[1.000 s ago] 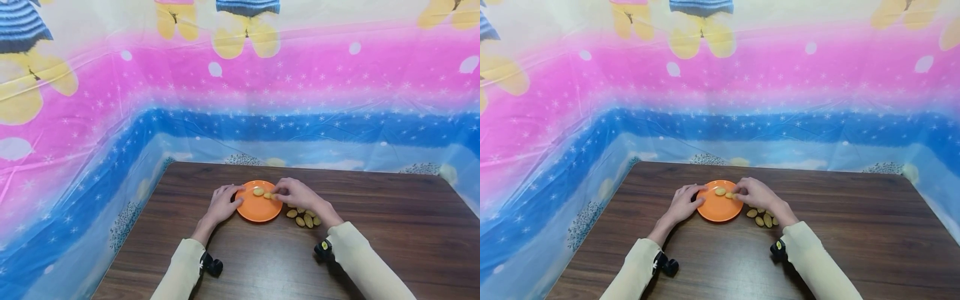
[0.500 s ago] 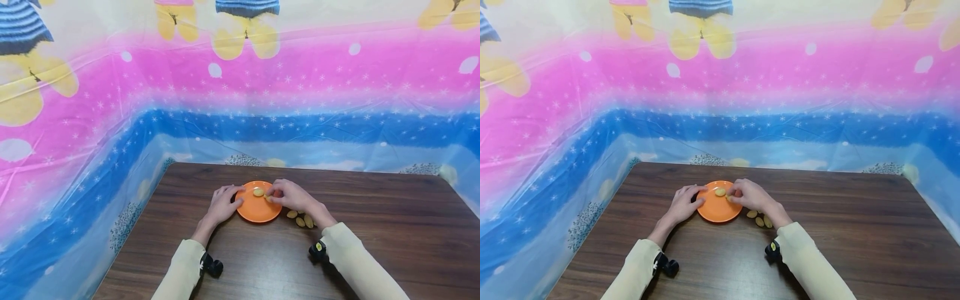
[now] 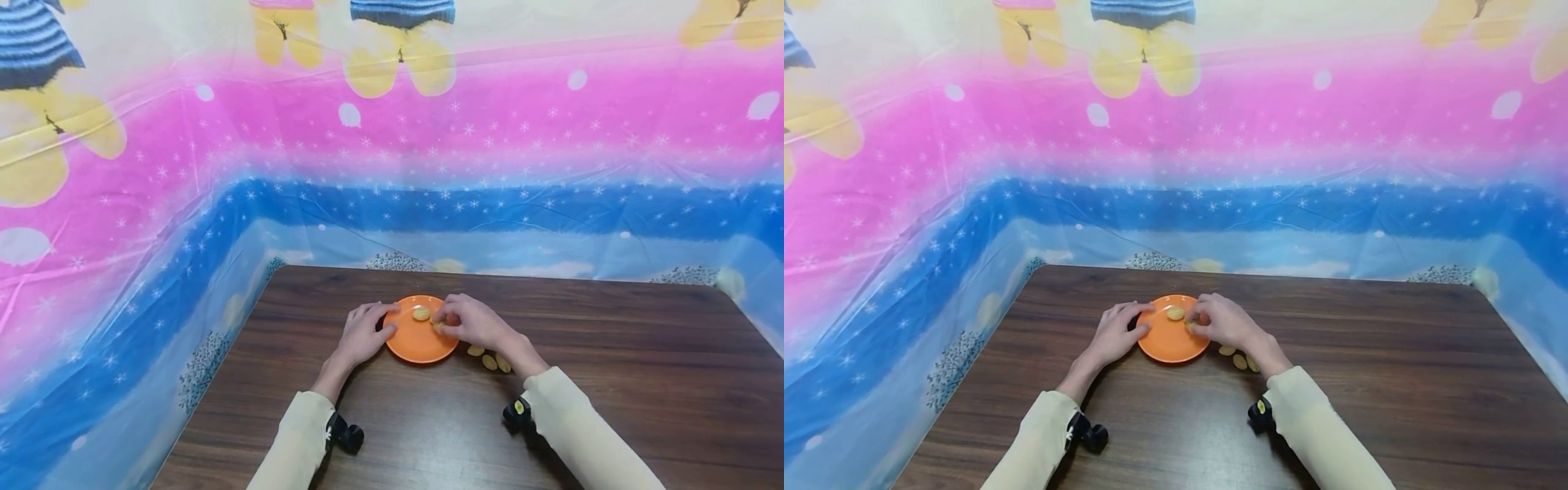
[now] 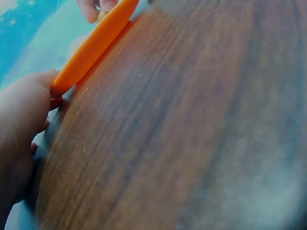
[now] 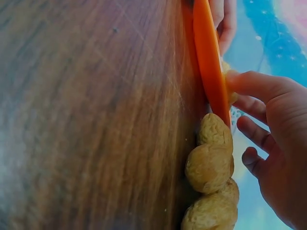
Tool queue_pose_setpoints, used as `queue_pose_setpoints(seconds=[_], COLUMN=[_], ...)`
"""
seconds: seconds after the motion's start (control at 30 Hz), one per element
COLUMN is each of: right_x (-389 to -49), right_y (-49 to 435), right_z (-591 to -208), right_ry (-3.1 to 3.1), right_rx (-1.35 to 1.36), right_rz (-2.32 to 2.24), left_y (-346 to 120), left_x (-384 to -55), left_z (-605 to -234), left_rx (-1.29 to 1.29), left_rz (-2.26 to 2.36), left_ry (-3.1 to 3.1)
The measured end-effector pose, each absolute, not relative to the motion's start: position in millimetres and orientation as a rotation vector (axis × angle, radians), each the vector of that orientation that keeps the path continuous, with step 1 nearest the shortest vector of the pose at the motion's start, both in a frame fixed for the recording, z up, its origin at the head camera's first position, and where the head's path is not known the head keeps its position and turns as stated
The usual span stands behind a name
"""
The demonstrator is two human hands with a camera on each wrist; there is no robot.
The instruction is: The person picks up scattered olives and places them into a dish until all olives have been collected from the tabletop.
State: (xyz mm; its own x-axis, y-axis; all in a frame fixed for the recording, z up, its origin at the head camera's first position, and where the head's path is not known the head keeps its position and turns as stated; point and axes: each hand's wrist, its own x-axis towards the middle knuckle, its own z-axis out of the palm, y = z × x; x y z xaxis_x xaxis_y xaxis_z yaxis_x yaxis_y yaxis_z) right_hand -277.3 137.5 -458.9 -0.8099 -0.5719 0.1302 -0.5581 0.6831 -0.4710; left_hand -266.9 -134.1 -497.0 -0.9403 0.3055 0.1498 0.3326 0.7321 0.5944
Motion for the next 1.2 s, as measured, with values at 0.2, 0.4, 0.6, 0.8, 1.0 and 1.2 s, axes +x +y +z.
queue_pose_setpoints(seconds=[0.2, 0.4, 0.6, 0.8, 1.0, 1.2], right_x=[-277, -275, -272, -267, -265, -266], right_y=[140, 148, 159, 170, 181, 192], right_z=[-459, -456, -448, -448, -454, -456], right_ry=[2.834, 2.824, 2.817, 2.849, 2.857, 2.875], right_rx=[-0.959, -0.946, -0.905, -0.86, -0.855, -0.857], right_rz=[-0.833, -0.914, -1.002, -0.944, -0.912, -0.934], left_y=[-134, -135, -135, -135, -135, -135], left_x=[-268, -269, -269, -266, -263, -265], left_z=[-498, -496, -495, -499, -501, -495], left_rx=[-0.535, -0.548, -0.549, -0.549, -0.535, -0.547], left_rz=[-1.008, -1.005, -1.003, -0.999, -1.01, -1.016], left_ry=[-2.874, -2.872, -2.872, -2.88, -2.886, -2.881])
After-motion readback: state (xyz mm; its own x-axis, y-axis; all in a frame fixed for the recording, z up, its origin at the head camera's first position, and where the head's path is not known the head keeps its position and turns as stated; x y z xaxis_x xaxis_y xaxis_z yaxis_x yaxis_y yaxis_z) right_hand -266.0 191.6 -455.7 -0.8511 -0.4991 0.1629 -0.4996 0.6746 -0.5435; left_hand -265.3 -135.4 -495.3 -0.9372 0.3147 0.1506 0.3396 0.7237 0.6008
